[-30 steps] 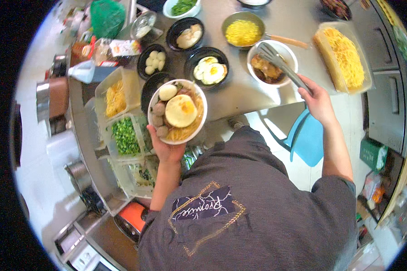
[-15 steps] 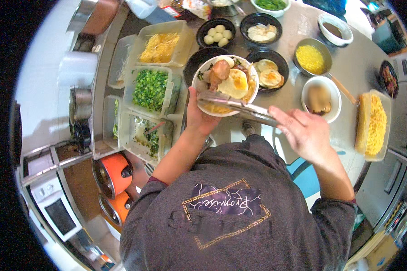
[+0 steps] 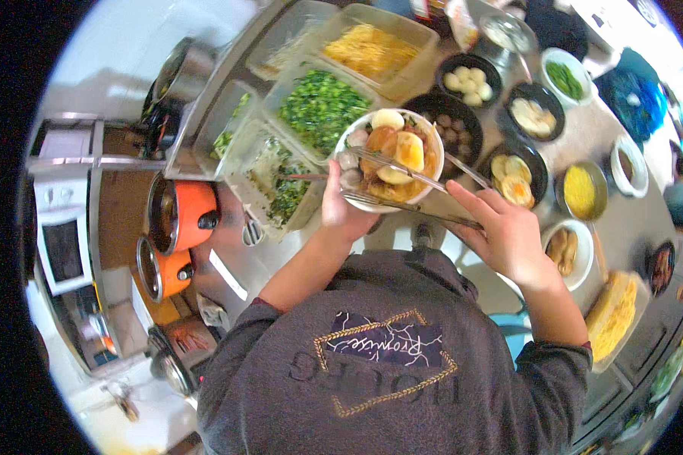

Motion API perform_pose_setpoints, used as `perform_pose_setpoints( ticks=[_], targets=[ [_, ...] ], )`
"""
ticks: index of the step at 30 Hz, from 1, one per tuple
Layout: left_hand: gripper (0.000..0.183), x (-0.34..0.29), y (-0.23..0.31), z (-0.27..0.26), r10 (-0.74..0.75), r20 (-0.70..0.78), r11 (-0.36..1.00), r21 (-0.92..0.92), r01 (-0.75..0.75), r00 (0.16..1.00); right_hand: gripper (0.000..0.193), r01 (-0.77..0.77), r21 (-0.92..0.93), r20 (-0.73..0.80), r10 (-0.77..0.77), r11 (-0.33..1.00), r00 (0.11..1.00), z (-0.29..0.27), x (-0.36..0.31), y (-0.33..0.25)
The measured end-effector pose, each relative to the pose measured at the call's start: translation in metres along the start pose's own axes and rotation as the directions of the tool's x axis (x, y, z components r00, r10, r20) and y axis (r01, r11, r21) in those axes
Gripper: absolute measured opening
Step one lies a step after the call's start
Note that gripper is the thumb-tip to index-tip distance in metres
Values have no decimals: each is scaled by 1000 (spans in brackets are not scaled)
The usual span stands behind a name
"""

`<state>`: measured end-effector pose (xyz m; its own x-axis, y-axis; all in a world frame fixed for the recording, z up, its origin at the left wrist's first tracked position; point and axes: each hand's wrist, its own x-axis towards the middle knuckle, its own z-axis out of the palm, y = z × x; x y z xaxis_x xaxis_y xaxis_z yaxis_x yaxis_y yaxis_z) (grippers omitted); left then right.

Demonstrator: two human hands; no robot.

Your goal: The person retrieves a black bowl, collects grapes from a refrigerator, and places them in the bowl. Then they scoop rice into a white bowl, add chopped greens, shredded yellow topping, braised meat, and a halved boiled egg using tongs and a ladle. The completed bowl is held at the end.

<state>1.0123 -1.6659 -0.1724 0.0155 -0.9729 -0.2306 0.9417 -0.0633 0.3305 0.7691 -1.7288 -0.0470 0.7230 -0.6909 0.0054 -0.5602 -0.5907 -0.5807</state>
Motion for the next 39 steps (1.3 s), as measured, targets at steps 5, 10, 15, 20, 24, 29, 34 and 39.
perform_pose_setpoints(
  ticks=[5, 10, 15, 20, 24, 29, 34, 39],
  targets=[
    [76, -49, 30, -22, 154, -118, 972, -158, -172, 981, 63, 146, 155, -132, -126, 977, 983, 3, 90, 14],
    [80, -128, 48, -52, 378, -375, 908, -27, -418, 846, 56, 116, -218, 31, -112, 969, 993, 46, 216, 30],
    [79, -212, 44, -69, 451, -631, 802, -25, -597, 632, 63, 260, -527, 462, 16, 810, 887, 105, 283, -8],
    [82, -269, 23, -84, 544, -719, 641, 23, -767, 433, 35, 464, -239, 31, -471, 853, 881, 65, 396, -103],
    [80, -296, 1, -84, 562, -786, 494, 67, -867, 260, 32, 556, -223, -178, -594, 801, 784, 36, 518, -193],
    [78, -310, -36, -83, 626, -775, 305, 142, -942, 86, 37, 456, -518, -59, -562, 723, 825, 67, 646, -208],
    [75, -322, -74, -100, 497, -867, 171, 142, -975, -39, 37, 430, -625, 15, -541, 651, 841, 119, 698, -171],
    [75, -329, -83, -118, 517, -850, 143, 197, -970, -97, 37, 447, -615, 88, -507, 649, 858, 124, 694, -139]
  ],
)
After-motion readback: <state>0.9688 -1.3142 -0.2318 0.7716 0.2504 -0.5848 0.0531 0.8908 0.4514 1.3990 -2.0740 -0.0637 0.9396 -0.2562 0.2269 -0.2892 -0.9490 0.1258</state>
